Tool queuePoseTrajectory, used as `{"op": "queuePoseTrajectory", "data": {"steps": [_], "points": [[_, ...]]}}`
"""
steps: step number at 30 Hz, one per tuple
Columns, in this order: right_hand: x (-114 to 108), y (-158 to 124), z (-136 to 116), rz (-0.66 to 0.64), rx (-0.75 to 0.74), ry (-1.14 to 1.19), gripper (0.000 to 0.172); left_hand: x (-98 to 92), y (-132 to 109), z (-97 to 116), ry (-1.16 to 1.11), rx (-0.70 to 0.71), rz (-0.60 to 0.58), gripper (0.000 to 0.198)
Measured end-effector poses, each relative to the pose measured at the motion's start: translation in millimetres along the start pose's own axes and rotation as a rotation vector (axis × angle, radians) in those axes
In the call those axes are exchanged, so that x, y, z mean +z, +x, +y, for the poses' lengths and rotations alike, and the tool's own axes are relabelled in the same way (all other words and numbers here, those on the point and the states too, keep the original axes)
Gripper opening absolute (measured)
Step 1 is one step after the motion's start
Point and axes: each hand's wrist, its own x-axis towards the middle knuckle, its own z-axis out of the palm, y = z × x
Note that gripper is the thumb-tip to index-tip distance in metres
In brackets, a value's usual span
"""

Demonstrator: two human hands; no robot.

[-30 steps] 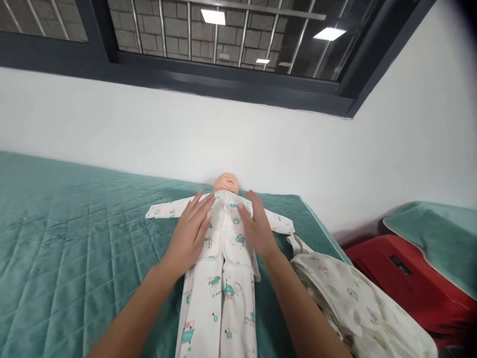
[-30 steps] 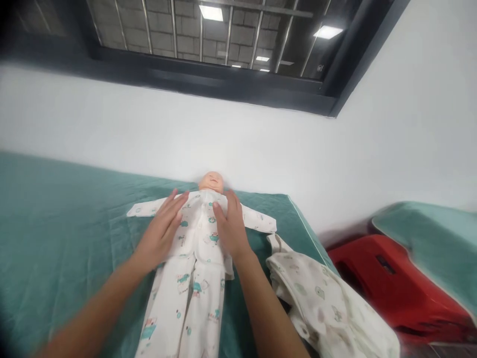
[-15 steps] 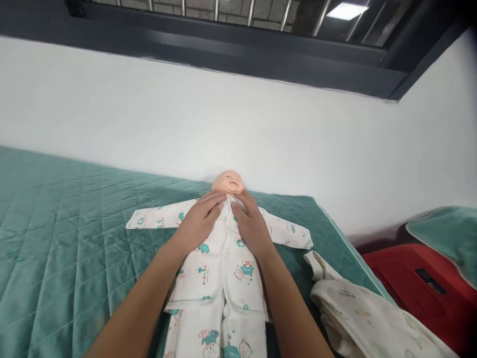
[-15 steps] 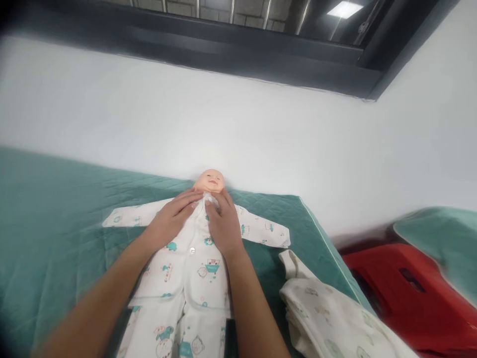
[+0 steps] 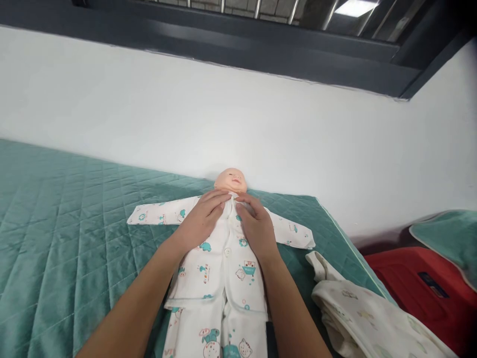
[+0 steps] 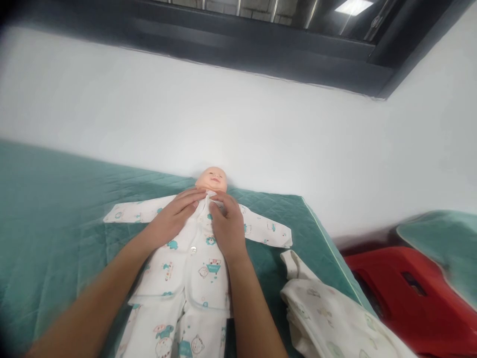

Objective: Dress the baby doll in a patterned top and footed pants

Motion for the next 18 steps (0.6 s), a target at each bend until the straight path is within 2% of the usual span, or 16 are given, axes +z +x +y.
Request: {"op": "queuePoseTrajectory", "data": {"steps": [6, 18], "points": [[0.6, 0.1, -1.0, 0.002, 0.009, -0.027, 0.022, -1.1, -0.8, 3.0, 0.034, -0.035, -0.012, 0.044], [-1.0, 3.7, 4.6, -0.102, -0.022, 0.019, 0.019, -3.4, -0.4, 3.8, 0.084, 0.039, -0.062, 0.050]]}}
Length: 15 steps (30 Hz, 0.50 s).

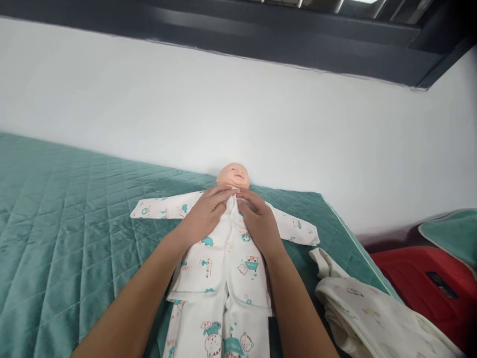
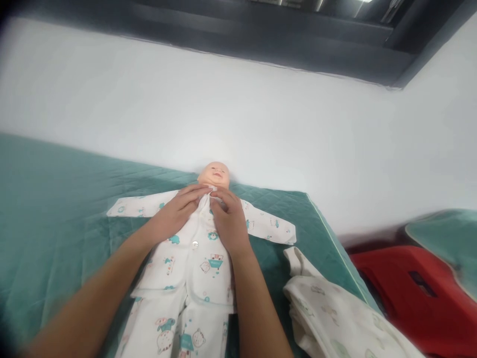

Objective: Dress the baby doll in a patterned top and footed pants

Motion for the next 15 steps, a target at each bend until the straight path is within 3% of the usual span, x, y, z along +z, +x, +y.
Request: {"op": "queuePoseTrajectory", "data": {"steps": [6, 15], "points": [[-2.2, 0.1, -4.0, -0.071, -0.049, -0.072, 0.019, 0.0, -0.8, 0.0, -0.006, -0.017, -0.007, 0.049], [-1.2, -3.1, -6.8, -0.025, 0.093, -0.069, 0.039, 1.4, -2.2, 2.3, 0.104, -0.042, -0.019, 0.048]]}}
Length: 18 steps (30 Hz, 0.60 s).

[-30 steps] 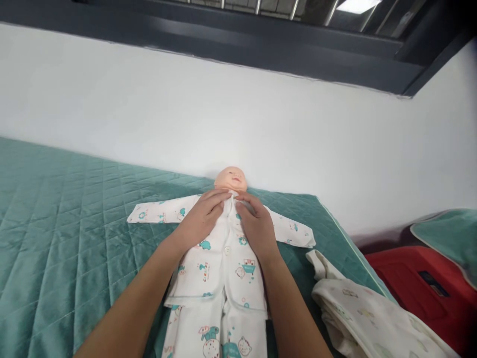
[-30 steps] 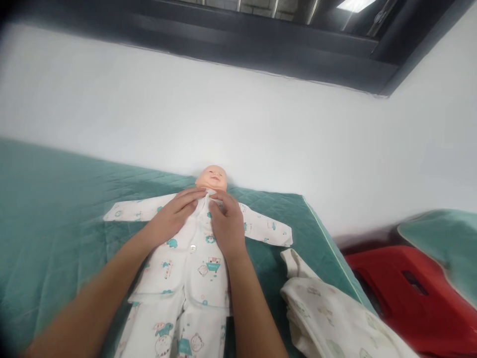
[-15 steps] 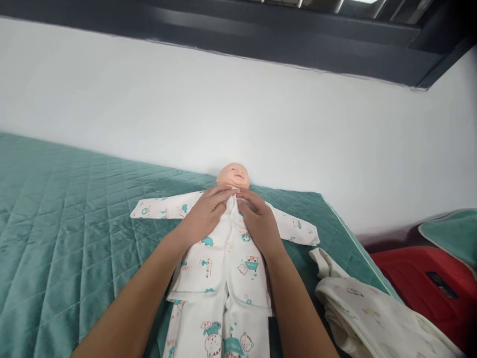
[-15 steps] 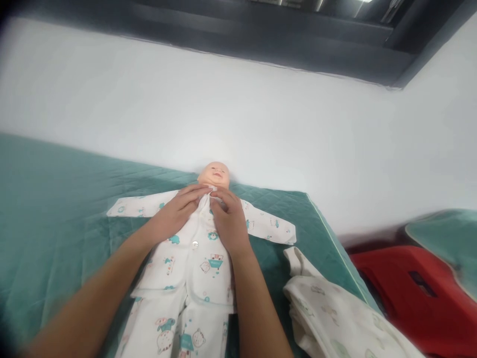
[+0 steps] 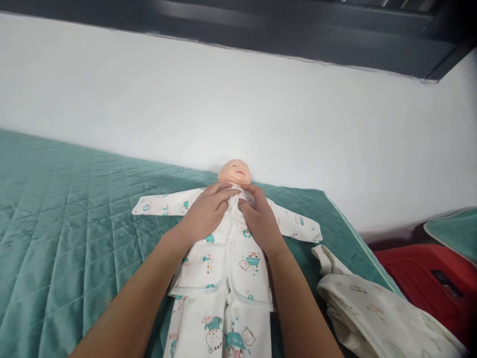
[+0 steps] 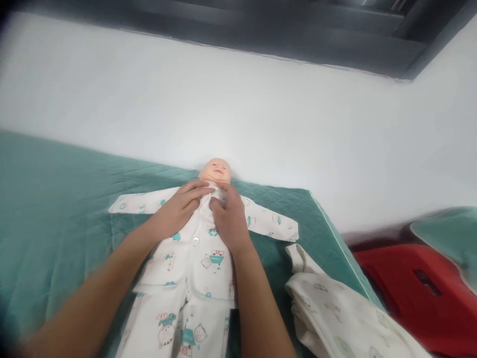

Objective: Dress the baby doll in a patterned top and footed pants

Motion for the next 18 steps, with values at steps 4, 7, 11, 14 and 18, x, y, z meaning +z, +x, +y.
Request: {"op": "queuePoseTrajectory", "data": {"steps": [4, 7, 11, 14, 18], "points": [[0.4, 1.5, -0.7, 0.003, -0.028, -0.015, 0.038, -0.8, -0.7, 1.4, 0.042, 0.033, -0.001, 0.049], [0.8, 2.8, 0.5, 0.015, -0.059, -0.022, 0.038, -1.3, -1.0, 0.8, 0.052, 0.040, -0.013, 0.049], [0.8, 3.2, 2.3, 0.007, -0.083, -0.018, 0.037, -0.4, -0.6, -1.5, 0.043, 0.043, -0.003, 0.048], [1.0, 3.5, 2.6, 0.017, -0.058, -0.001, 0.034, 1.3, 0.5, -3.0, -0.025, 0.027, 0.051, 0.044], [0.6, 5.5, 4.3, 0.039, -0.029, 0.031, 0.032, 2.1, 0.5, -1.4, -0.133, -0.004, 0.214, 0.027]]}}
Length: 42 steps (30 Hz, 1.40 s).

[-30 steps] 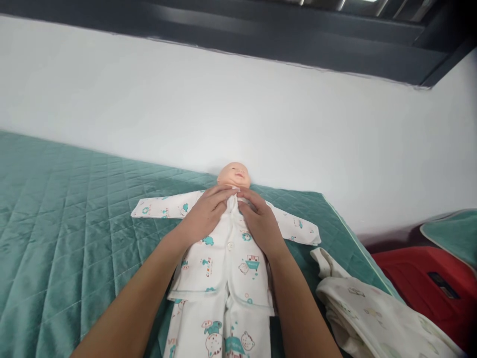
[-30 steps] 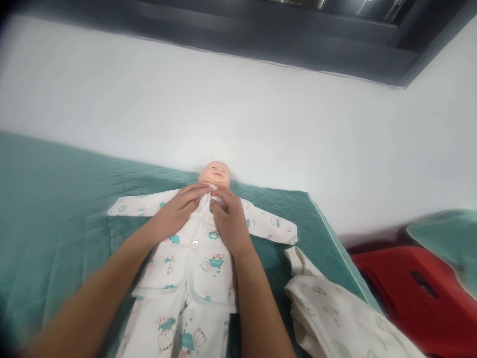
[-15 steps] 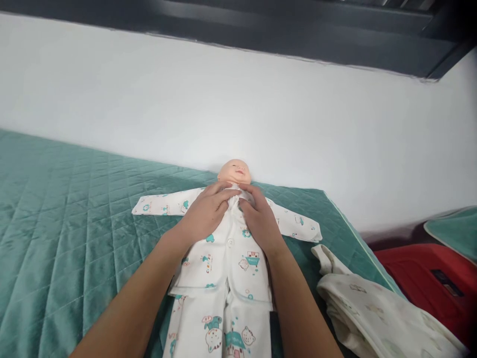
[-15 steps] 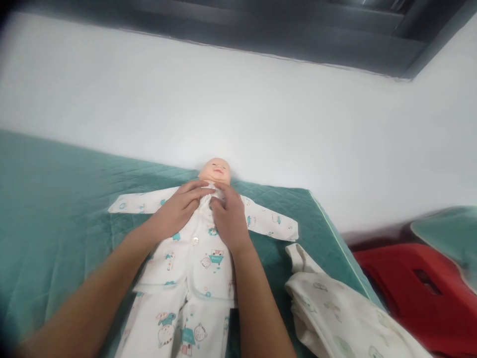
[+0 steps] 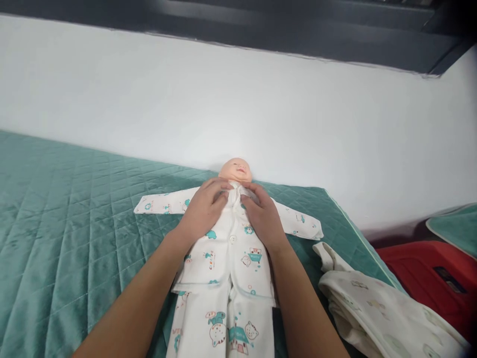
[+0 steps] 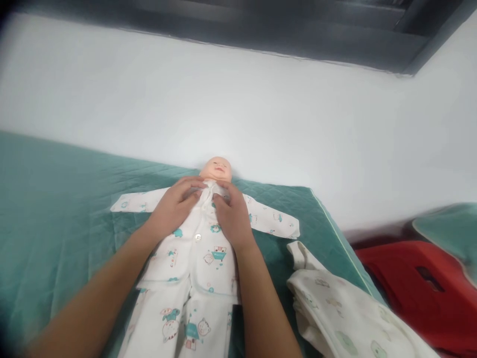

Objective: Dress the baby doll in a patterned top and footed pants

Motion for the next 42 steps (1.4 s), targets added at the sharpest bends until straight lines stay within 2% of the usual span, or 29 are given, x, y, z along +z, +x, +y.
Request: {"op": "queuePoseTrajectory", "data": {"steps": [2, 4, 10, 17, 22, 28, 32, 35, 38, 42], "points": [[-2, 1, 1, -0.001, -0.006, -0.003, 0.033, -1.1, -2, 3, -0.029, -0.028, 0.021, 0.021], [-4, -1, 1, -0.018, -0.010, -0.008, 0.035, -3.2, -5, 7, -0.066, -0.036, -0.013, 0.019], [-10, -25, -4, -0.127, -0.052, 0.083, 0.047, -7.4, -22, 11, -0.164, -0.027, -0.096, 0.024], [-9, -48, -5, -0.059, -0.048, 0.068, 0.049, -2.3, -39, 11, -0.138, -0.016, -0.033, 0.025], [-8, -43, -6, -0.069, 0.012, 0.074, 0.052, -6.4, -35, 11, -0.121, -0.053, -0.116, 0.029], [-7, -39, -13, -0.076, 0.093, 0.079, 0.051, -13.1, -23, 7, -0.159, -0.069, -0.224, 0.024], [-4, -40, -15, -0.014, 0.137, 0.094, 0.039, -11.9, -21, 12, -0.148, -0.075, -0.207, 0.018], [-2, -42, -13, 0.049, 0.025, 0.087, 0.019, -8.4, -22, 17, -0.142, -0.104, -0.133, 0.015], [-3, -43, -12, 0.038, -0.057, 0.060, 0.006, -6.5, -24, 16, -0.165, -0.118, -0.114, 0.016], [-4, -43, -12, 0.012, -0.066, 0.074, 0.004, -8.1, -24, 14, -0.194, -0.139, -0.142, 0.016]]}}
